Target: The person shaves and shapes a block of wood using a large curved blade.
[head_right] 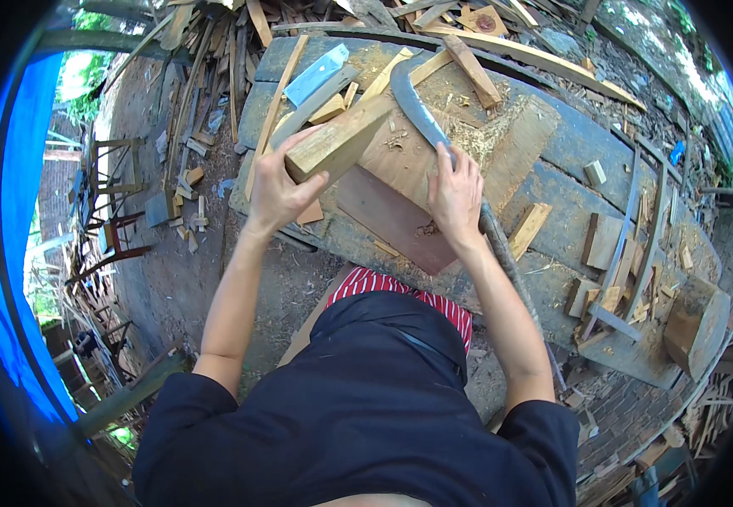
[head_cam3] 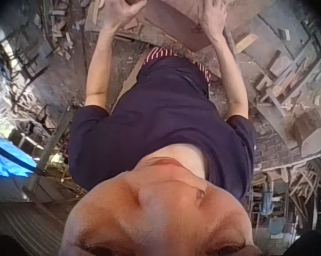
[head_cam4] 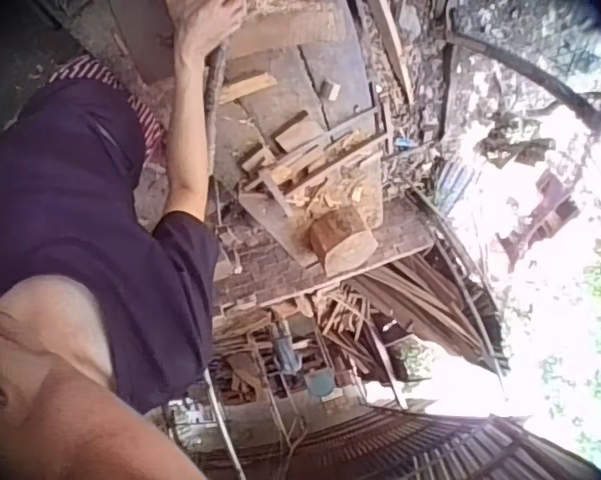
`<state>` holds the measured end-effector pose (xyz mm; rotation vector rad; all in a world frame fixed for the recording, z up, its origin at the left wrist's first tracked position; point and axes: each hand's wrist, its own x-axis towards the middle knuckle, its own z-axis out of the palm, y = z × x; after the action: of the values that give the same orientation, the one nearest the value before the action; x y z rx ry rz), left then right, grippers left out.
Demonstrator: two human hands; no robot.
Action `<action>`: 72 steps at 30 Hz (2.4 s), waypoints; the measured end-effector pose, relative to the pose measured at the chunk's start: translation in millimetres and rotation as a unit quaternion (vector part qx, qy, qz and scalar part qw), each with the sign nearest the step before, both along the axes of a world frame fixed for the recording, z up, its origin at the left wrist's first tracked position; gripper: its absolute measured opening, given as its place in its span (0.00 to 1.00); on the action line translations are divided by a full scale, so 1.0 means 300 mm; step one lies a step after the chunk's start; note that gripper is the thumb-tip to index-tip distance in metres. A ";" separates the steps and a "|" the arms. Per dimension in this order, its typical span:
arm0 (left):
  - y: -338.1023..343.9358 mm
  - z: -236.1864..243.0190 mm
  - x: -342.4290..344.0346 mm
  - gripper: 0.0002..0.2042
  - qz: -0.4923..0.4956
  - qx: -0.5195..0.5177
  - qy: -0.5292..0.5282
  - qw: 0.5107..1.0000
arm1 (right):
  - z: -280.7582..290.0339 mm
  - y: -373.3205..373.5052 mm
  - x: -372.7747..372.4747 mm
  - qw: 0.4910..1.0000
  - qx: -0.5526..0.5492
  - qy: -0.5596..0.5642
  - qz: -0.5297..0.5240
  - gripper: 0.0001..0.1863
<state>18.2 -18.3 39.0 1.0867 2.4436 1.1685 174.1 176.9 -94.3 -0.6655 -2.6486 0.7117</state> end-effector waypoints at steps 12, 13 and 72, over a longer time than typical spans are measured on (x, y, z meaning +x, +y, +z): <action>0.217 -0.054 -0.091 0.22 -0.053 -0.244 0.113 0.962 | -0.095 0.098 -0.078 0.999 -0.003 -0.044 0.013 0.21; 0.236 -0.074 -0.078 0.22 -0.057 -0.216 0.135 0.965 | -0.100 0.107 -0.073 0.999 -0.007 -0.046 0.003 0.21; 0.389 -0.092 -0.122 0.19 -0.084 -0.316 0.157 0.932 | -0.028 0.078 -0.112 0.963 -0.221 -0.128 0.086 0.22</action>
<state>-18.3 98.4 11.5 1.2888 2.5891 0.1190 140.4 200.3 -102.7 -0.6818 -2.8261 1.3797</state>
